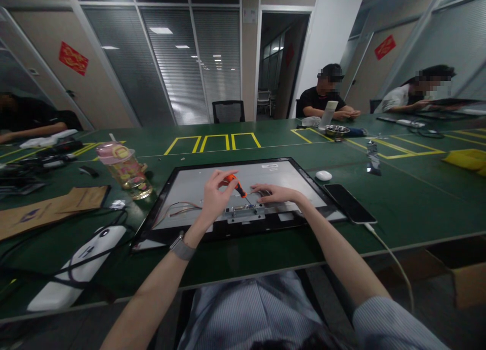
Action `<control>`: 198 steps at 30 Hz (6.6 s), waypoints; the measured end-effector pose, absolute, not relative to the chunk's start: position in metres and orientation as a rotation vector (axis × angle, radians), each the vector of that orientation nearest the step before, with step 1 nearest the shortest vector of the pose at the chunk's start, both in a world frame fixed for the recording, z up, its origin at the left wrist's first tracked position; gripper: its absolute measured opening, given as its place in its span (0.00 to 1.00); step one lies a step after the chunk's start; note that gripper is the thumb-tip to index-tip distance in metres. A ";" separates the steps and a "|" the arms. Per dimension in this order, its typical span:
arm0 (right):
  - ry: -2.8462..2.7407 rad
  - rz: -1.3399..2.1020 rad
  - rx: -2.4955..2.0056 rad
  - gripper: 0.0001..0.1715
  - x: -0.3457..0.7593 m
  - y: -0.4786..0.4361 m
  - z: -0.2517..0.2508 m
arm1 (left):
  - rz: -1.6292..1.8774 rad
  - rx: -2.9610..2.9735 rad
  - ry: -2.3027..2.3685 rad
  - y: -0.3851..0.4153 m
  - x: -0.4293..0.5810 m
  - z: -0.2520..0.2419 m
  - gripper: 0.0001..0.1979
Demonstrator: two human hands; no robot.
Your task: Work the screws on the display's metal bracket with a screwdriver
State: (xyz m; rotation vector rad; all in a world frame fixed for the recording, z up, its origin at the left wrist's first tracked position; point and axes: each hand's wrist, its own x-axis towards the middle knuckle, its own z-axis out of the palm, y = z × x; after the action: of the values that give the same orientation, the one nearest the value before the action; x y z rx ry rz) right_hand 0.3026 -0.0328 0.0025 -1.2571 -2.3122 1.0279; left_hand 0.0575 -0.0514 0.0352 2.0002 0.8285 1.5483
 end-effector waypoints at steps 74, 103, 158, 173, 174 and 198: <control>-2.476 -0.082 -0.883 0.07 0.286 -0.092 0.001 | 1.680 1.346 0.810 -0.036 0.029 0.039 0.40; -2.867 -0.586 -0.484 0.15 0.280 -0.083 0.016 | 1.638 1.356 0.818 -0.037 0.035 0.033 0.38; -2.667 -0.538 -0.547 0.15 0.287 -0.081 -0.001 | 1.622 1.388 0.796 -0.047 0.039 0.038 0.37; -2.588 -0.259 -0.739 0.14 0.291 -0.087 -0.005 | 1.531 1.466 0.788 -0.048 0.038 0.036 0.38; -2.566 -0.236 -0.749 0.14 0.292 -0.087 -0.006 | 1.513 1.475 0.778 -0.048 0.038 0.035 0.38; -2.158 0.180 -1.395 0.17 0.290 0.020 -0.048 | 1.205 1.903 0.718 -0.055 0.040 0.021 0.29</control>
State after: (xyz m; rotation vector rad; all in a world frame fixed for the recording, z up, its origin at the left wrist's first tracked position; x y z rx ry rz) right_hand 0.2900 0.0199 -0.0476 -1.3955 -2.1576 0.1796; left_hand 0.0400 -0.0548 0.0207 1.9029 0.7185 1.2048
